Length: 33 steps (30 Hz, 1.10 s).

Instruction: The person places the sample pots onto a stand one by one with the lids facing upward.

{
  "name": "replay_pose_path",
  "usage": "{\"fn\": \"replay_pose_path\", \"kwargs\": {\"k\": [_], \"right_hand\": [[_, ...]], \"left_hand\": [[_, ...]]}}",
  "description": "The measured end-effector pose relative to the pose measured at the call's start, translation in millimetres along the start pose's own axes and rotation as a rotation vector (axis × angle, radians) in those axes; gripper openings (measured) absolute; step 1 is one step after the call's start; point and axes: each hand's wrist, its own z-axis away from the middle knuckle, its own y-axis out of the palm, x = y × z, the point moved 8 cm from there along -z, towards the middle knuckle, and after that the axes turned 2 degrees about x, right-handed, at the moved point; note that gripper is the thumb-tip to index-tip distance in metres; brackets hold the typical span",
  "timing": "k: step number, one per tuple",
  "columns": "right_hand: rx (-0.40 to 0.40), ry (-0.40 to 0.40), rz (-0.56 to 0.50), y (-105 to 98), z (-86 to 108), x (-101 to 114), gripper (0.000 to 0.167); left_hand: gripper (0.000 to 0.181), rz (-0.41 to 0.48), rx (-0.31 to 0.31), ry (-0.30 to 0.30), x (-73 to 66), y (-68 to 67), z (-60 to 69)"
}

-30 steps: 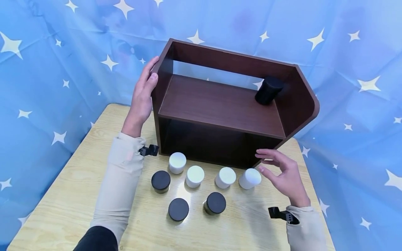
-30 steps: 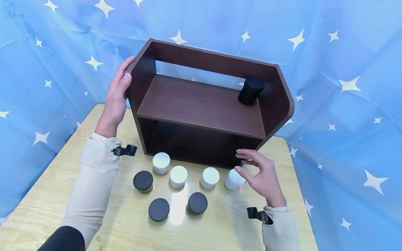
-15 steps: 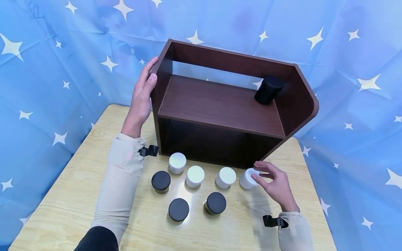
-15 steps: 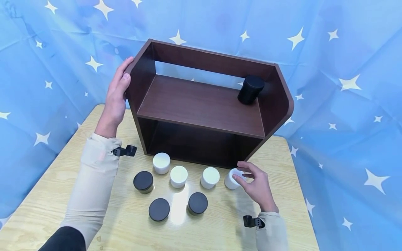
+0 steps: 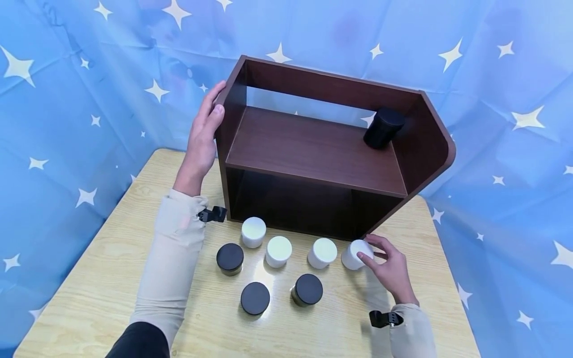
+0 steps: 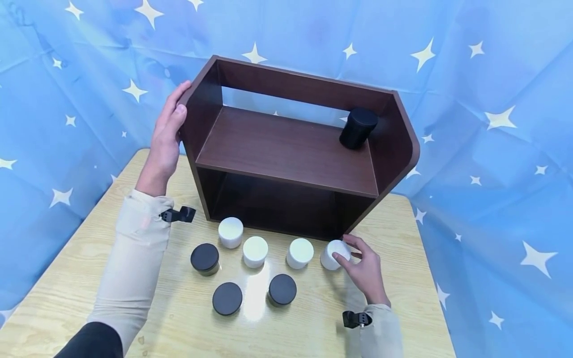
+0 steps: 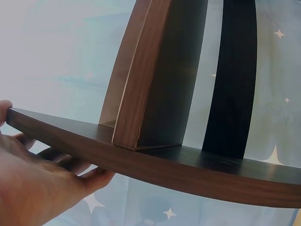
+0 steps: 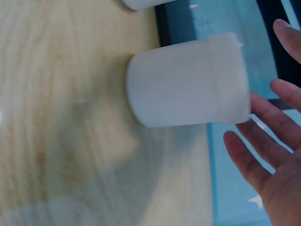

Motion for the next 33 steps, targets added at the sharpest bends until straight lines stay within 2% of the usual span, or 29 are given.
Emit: {"fn": "replay_pose_path", "kwargs": {"k": [16, 24, 33], "right_hand": [[0.091, 0.133, 0.025, 25, 1.5, -21, 0.073], [0.082, 0.153, 0.031, 28, 2.3, -24, 0.074], [0.074, 0.145, 0.034, 29, 2.8, -20, 0.071]], "left_hand": [[0.053, 0.009, 0.005, -0.028, 1.0, -1.2, -0.9], [0.053, -0.010, 0.010, -0.030, 0.7, -1.3, -0.9], [0.053, 0.009, 0.014, -0.027, 1.4, -0.8, -0.8]]}}
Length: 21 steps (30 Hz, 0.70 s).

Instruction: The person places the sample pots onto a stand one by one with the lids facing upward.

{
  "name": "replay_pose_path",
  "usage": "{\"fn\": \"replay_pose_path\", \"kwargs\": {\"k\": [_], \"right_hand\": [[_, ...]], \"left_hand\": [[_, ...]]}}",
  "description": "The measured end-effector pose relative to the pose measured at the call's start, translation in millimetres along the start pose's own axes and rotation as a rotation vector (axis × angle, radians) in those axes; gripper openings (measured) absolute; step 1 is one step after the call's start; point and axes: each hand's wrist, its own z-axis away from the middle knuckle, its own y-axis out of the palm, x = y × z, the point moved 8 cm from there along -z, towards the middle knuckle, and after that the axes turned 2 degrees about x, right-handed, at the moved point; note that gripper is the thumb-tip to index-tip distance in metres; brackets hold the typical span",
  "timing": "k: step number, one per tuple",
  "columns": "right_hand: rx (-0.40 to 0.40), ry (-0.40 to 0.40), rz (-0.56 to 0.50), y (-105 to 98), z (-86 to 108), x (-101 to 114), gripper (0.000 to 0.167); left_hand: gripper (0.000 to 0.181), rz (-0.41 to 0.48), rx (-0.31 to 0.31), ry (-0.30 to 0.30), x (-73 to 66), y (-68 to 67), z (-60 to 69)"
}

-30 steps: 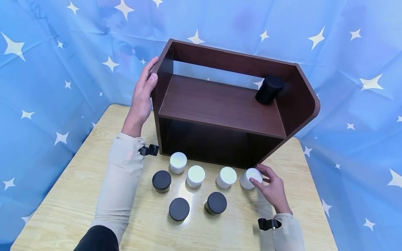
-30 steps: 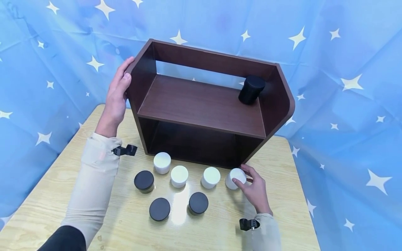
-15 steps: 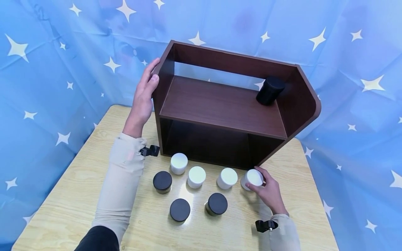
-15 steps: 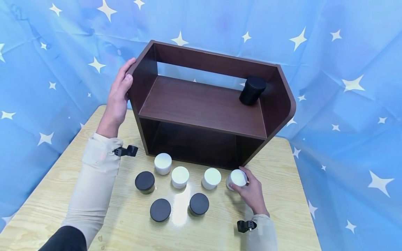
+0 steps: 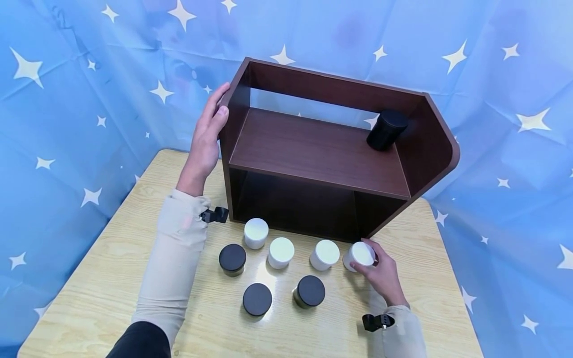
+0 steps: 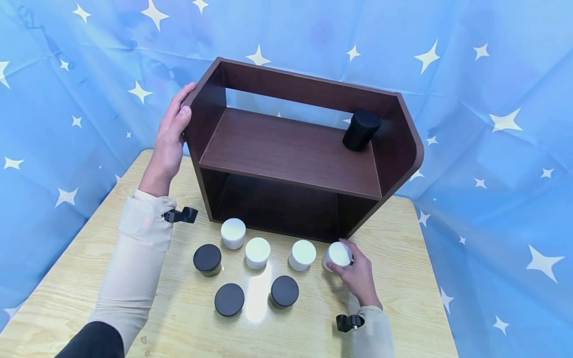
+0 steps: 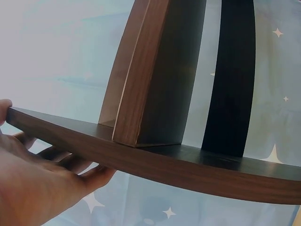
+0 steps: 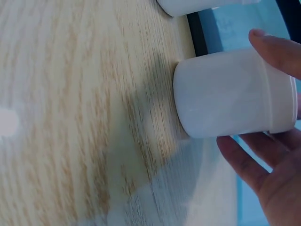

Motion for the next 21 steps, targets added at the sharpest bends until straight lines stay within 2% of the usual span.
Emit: {"fn": "replay_pose_path", "kwargs": {"k": [15, 21], "right_hand": [[-0.008, -0.016, 0.017, -9, 4.6, 10, 0.067], [-0.005, -0.037, 0.028, -13, 3.7, 14, 0.067]], "left_hand": [[0.052, 0.016, -0.005, -0.003, -0.3, -0.3, 0.7], [0.052, 0.001, -0.004, 0.018, -0.6, -0.1, 0.5]]}}
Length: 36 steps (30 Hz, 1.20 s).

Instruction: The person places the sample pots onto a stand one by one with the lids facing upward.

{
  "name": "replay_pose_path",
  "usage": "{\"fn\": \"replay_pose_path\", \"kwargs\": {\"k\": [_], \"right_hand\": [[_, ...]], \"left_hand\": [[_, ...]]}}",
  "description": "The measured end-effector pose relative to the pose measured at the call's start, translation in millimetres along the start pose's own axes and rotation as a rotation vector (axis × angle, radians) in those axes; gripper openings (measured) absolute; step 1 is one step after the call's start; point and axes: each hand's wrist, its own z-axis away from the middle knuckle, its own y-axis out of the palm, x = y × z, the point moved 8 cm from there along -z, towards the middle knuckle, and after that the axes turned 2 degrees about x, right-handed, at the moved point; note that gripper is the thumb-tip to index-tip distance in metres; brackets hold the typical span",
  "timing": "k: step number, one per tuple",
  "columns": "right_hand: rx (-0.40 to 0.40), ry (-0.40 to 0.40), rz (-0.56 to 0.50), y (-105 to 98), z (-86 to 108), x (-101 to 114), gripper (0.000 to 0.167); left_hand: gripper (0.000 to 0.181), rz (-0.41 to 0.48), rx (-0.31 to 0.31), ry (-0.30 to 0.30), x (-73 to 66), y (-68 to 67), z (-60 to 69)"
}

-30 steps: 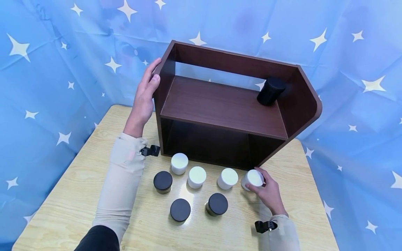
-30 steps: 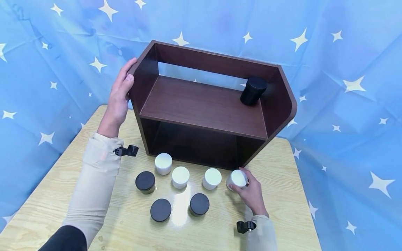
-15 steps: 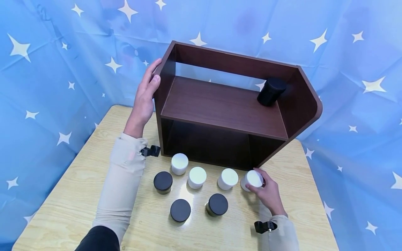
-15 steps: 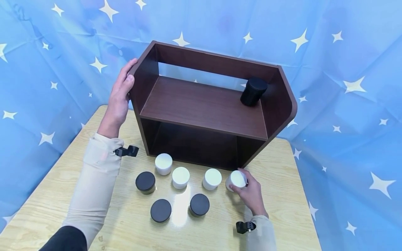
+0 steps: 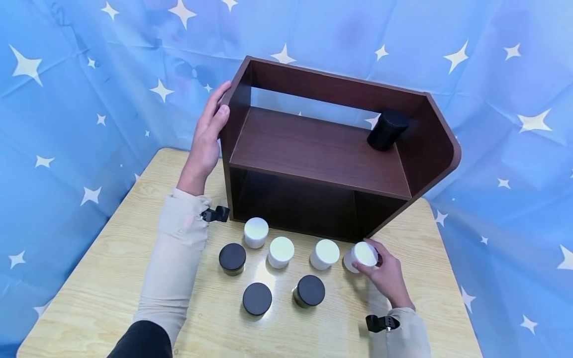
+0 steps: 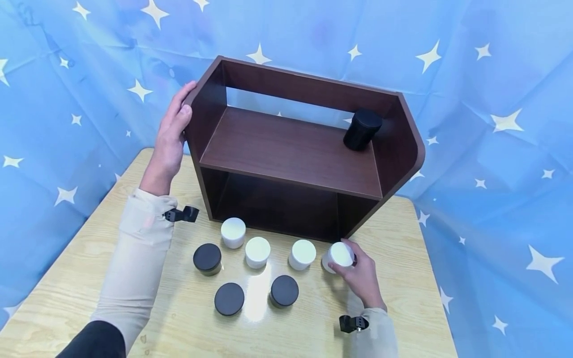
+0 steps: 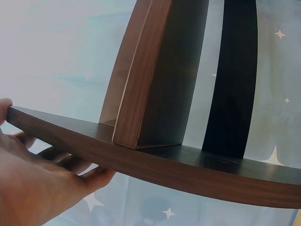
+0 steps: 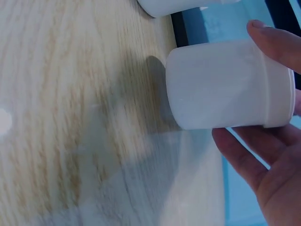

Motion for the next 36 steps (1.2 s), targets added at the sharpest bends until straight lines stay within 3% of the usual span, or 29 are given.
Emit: {"fn": "replay_pose_path", "kwargs": {"k": [10, 20, 36], "right_hand": [[0.031, 0.002, 0.010, -6, 0.1, 5, 0.068], [0.076, -0.039, 0.058, -17, 2.0, 25, 0.070], [0.078, -0.191, 0.062, -38, 5.9, 56, 0.070]], "left_hand": [[0.052, -0.027, 0.000, -0.008, -0.7, 1.2, -2.3], [0.053, -0.033, 0.005, -0.007, -1.4, 2.5, -3.1], [0.053, -0.023, 0.003, 0.001, -0.1, 1.3, 0.1]]}}
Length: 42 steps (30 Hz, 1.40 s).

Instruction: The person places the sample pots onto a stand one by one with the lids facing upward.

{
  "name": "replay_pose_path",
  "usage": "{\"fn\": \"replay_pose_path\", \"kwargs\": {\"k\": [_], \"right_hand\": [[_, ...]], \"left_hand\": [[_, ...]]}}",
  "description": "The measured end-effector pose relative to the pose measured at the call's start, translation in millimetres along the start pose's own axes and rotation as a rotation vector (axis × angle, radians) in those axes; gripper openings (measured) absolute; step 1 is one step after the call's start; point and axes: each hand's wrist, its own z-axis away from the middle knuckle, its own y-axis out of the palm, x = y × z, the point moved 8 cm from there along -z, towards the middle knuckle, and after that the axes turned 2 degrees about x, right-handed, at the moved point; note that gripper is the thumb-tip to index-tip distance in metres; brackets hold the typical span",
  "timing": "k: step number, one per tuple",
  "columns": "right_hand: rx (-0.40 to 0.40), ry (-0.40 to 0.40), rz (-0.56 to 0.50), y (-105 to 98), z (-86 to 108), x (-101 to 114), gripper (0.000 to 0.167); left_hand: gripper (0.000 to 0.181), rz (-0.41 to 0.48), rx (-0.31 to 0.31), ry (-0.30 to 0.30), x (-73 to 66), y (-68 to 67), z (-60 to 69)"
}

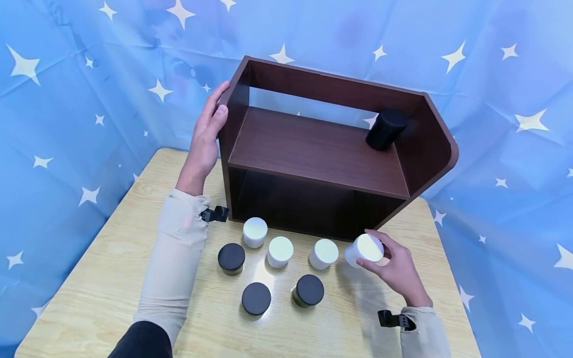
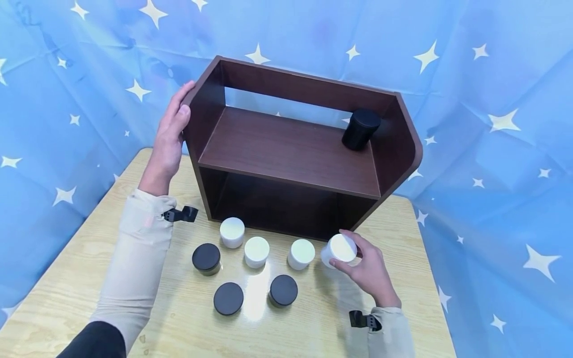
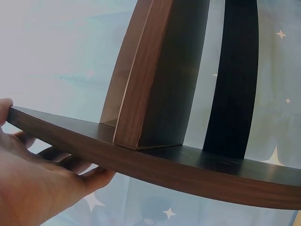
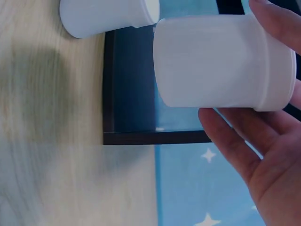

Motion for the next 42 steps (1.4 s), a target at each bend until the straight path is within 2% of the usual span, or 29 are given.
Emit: {"fn": "replay_pose_path", "kwargs": {"k": [6, 14, 25, 33, 42], "right_hand": [[0.015, -0.033, 0.003, -11, -1.8, 11, 0.071], [0.031, -0.133, -0.010, -22, -7.8, 31, 0.071], [0.041, -0.187, 0.015, -31, -14.8, 46, 0.071], [0.035, -0.248, -0.005, -49, -19.4, 68, 0.074], [0.042, -0.355, -0.040, -69, -27.4, 100, 0.078]], "left_hand": [[0.054, 0.001, 0.002, -0.003, -0.5, -0.3, -1.6], [0.054, -0.008, -0.003, -0.013, 1.1, -1.8, -1.6], [0.055, -0.019, -0.002, -0.013, 2.0, -2.1, -2.9], [0.055, -0.007, -0.012, -0.023, 2.7, -3.6, -0.9], [0.053, 0.010, -0.003, -0.010, -0.8, -2.4, -0.5]]}}
